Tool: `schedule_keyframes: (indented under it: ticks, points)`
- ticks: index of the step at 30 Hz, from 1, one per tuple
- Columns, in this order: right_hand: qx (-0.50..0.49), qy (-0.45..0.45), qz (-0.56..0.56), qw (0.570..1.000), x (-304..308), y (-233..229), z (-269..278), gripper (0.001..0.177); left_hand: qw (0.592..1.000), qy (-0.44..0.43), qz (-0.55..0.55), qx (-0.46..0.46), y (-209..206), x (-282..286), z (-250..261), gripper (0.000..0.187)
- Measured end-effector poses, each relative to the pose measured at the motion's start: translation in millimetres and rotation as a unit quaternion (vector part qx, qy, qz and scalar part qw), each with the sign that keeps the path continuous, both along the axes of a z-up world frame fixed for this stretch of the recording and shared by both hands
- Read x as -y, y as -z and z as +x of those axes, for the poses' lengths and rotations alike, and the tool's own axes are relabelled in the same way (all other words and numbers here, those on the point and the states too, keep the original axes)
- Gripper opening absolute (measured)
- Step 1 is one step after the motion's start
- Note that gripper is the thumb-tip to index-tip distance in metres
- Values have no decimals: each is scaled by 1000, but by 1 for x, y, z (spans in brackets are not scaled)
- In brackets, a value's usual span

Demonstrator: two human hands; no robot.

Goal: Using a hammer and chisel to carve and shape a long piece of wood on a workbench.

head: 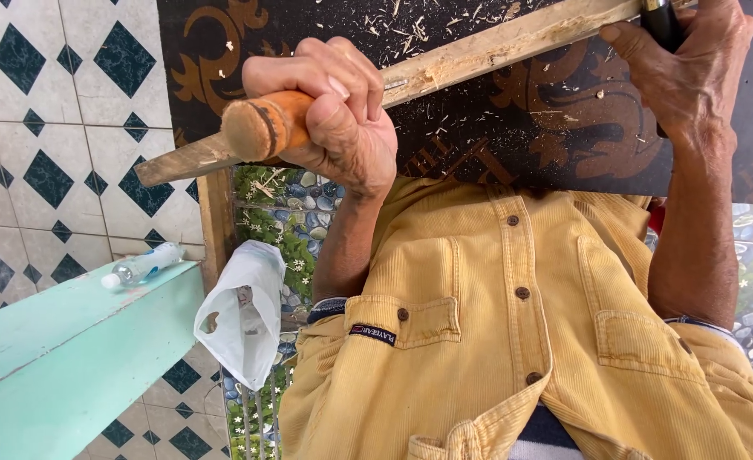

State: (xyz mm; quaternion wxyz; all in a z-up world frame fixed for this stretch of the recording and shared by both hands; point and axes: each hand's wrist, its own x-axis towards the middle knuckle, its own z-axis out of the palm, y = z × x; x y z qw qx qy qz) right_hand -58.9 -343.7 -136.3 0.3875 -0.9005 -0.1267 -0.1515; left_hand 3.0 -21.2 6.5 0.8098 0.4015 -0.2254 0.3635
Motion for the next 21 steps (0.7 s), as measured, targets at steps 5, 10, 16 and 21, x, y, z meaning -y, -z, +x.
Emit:
schedule_keyframes:
  ticks: [5, 10, 16, 21]
  points:
    - [-30, 38, -34, 998, 14, 21, -2, 31, 1000, 13, -8, -3, 1, 4, 2, 35]
    - [-28, 38, -23, 999, 7, 12, -2, 35, 999, 0, -9, -31, 2, 7, 0, 43]
    - [-23, 26, -19, 999, 6, 13, -3, 35, 999, -23, -10, -19, 6, 11, 2, 38]
    - [-17, 32, -26, 999, 8, 19, -3, 38, 1000, 17, -4, -13, 17, 11, -6, 39]
